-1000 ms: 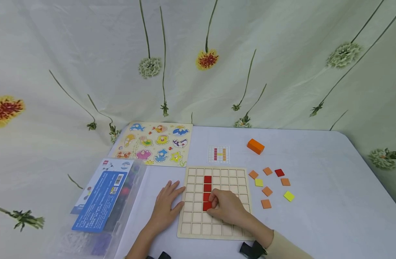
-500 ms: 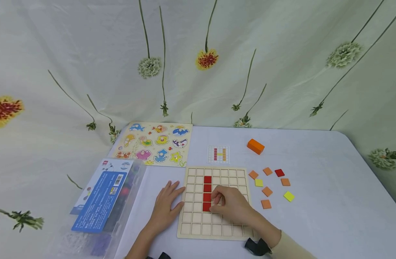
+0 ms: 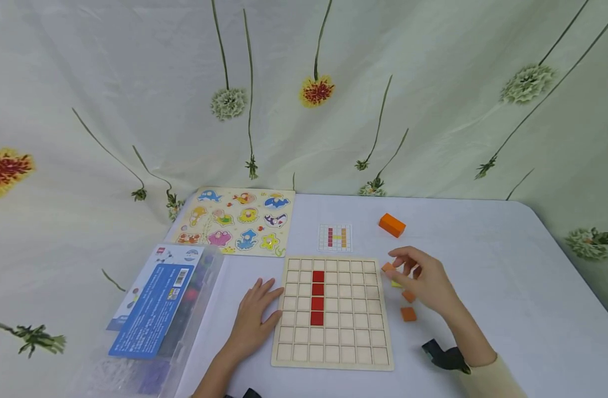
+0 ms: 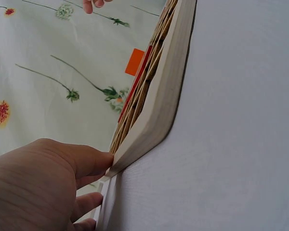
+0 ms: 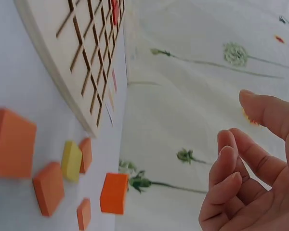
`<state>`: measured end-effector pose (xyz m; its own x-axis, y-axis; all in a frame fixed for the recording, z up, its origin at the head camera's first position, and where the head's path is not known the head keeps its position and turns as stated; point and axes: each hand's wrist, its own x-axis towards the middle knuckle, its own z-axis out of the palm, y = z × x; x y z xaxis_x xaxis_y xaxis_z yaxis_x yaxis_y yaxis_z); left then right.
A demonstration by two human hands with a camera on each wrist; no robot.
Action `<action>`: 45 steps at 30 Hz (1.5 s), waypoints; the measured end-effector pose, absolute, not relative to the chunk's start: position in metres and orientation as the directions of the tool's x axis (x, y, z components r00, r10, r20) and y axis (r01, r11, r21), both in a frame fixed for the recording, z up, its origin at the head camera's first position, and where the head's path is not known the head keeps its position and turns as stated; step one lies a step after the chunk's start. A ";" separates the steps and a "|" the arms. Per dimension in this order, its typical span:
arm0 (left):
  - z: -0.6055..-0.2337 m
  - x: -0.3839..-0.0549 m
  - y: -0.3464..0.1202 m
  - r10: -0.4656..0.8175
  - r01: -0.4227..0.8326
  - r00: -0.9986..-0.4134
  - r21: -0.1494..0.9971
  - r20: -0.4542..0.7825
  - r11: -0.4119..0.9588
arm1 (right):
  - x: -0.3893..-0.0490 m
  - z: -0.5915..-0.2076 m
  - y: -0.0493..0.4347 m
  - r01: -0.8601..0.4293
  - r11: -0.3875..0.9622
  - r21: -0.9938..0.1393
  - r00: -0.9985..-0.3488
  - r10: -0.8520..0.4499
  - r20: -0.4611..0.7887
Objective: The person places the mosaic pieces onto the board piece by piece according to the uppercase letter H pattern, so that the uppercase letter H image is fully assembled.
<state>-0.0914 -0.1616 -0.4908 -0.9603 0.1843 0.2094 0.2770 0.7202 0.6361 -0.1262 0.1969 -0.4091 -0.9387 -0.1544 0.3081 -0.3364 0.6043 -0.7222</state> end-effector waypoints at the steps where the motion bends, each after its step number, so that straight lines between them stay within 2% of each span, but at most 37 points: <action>1: -0.491 -0.092 -0.162 0.184 0.273 -0.962 0.637 0.204 0.721 | -0.128 -0.408 0.204 -0.324 0.620 -0.715 -0.940 -0.127 0.315; 7: -0.491 -0.092 -0.162 0.183 0.259 -0.966 0.636 0.185 0.727 | -0.135 -0.405 0.239 -0.222 0.686 -0.693 -0.948 0.016 0.319; 14: -0.490 -0.092 -0.162 0.182 0.256 -0.967 0.637 0.180 0.727 | -0.146 -0.420 0.269 -0.112 0.668 -0.736 -0.964 0.108 0.245; 15: -0.490 -0.092 -0.162 0.182 0.256 -0.966 0.638 0.181 0.726 | -0.153 -0.432 0.277 -0.112 0.677 -0.727 -0.962 0.110 0.251; 21: -0.491 -0.092 -0.162 0.180 0.255 -0.967 0.639 0.182 0.726 | -0.158 -0.442 0.284 -0.025 0.698 -0.716 -0.983 0.113 0.144; 26: -0.490 -0.092 -0.161 0.179 0.254 -0.967 0.635 0.181 0.730 | -0.156 -0.438 0.280 0.078 0.667 -0.741 -0.994 0.110 -0.006; 32: -0.489 -0.091 -0.161 0.181 0.249 -0.969 0.638 0.171 0.729 | -0.158 -0.448 0.280 0.155 0.676 -0.721 -0.988 0.105 -0.114; 45: -0.488 -0.091 -0.161 0.181 0.248 -0.969 0.642 0.169 0.726 | -0.161 -0.464 0.282 0.118 0.749 -0.652 -0.993 0.069 -0.100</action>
<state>-0.0907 -0.1607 -0.4880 -0.9688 0.1813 0.1687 0.2476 0.7257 0.6420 -0.1608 0.2818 -0.4644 -0.9926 0.0688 -0.1000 0.1176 0.7490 -0.6520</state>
